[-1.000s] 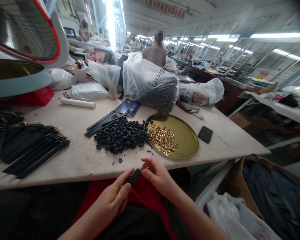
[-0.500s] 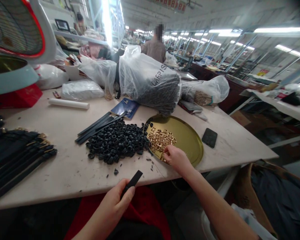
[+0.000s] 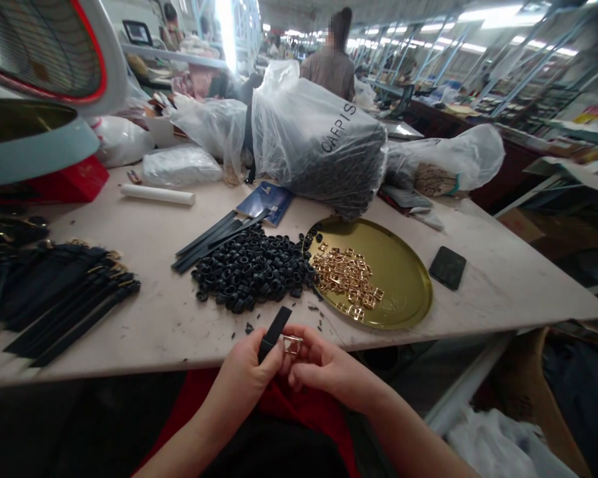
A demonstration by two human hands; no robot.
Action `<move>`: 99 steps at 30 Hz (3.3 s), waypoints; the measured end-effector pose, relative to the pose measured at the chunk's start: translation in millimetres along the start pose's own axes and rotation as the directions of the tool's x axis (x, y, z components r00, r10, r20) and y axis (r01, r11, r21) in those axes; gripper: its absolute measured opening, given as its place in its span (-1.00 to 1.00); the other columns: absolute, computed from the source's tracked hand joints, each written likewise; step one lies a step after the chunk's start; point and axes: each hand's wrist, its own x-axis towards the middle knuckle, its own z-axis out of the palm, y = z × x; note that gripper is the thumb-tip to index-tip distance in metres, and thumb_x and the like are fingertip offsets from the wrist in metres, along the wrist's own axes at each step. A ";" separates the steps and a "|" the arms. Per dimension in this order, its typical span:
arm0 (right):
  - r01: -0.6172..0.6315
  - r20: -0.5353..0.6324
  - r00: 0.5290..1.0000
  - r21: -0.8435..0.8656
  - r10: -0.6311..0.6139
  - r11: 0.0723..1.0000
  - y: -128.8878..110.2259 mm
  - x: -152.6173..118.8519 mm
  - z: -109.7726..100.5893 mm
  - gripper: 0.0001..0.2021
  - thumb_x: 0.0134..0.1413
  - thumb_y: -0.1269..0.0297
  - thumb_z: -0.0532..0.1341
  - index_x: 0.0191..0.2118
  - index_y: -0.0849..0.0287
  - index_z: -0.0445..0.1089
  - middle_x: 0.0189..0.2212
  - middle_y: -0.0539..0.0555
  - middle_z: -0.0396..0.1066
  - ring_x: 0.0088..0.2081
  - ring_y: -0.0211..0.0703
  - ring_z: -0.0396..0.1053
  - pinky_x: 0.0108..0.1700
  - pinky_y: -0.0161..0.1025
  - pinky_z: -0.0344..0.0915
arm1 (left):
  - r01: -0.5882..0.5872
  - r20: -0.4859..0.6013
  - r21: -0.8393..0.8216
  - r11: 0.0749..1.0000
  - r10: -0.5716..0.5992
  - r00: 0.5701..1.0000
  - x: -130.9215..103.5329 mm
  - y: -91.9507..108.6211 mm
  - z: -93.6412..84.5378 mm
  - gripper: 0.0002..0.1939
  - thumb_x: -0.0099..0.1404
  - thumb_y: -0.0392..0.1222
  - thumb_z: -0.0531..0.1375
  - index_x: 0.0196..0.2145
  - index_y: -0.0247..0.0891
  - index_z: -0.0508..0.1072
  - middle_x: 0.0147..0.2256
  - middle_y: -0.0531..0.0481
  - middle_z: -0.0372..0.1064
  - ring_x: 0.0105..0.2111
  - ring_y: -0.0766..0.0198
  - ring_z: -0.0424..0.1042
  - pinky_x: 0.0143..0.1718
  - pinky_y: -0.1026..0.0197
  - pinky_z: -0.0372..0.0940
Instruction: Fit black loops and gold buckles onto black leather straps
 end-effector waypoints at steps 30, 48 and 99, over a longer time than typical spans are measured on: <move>0.193 -0.439 0.841 -0.303 -0.316 0.933 42.6 -36.8 60.2 -0.74 0.07 0.09 0.10 -0.47 0.17 0.20 -0.60 -0.07 0.23 -0.56 -0.32 0.16 -0.52 -0.36 0.13 | 0.158 0.233 -0.204 0.966 -0.109 0.966 -78.7 -3.5 -1.0 -0.73 0.17 0.03 0.02 -0.43 -0.25 0.21 -0.59 0.18 0.21 -0.77 0.53 0.01 -0.76 0.42 -0.13; 0.197 -0.227 0.905 -0.527 -0.361 0.826 42.8 -24.2 45.2 -0.76 0.09 0.12 0.07 -0.45 0.18 0.26 -0.55 -0.03 0.24 -0.49 -0.28 0.19 -0.44 -0.34 0.14 | 0.162 0.102 -0.096 0.982 -0.152 0.983 -59.0 -19.9 -11.3 -0.67 0.06 0.06 0.16 -0.55 -0.22 0.16 -0.69 0.20 0.20 -0.73 0.43 0.11 -0.70 0.38 -0.02; 0.004 -0.056 0.998 0.159 0.005 0.987 31.5 -25.5 47.3 -0.75 -0.19 0.24 0.34 -0.39 0.21 0.30 -0.50 -0.06 0.30 -0.49 -0.37 0.23 -0.38 -0.38 0.15 | 0.112 0.011 -0.013 0.994 -0.112 0.994 -72.7 -1.6 -16.3 -0.70 0.11 0.02 0.12 -0.41 -0.31 0.28 -0.58 0.10 0.29 -0.63 0.36 0.25 -0.63 0.33 0.13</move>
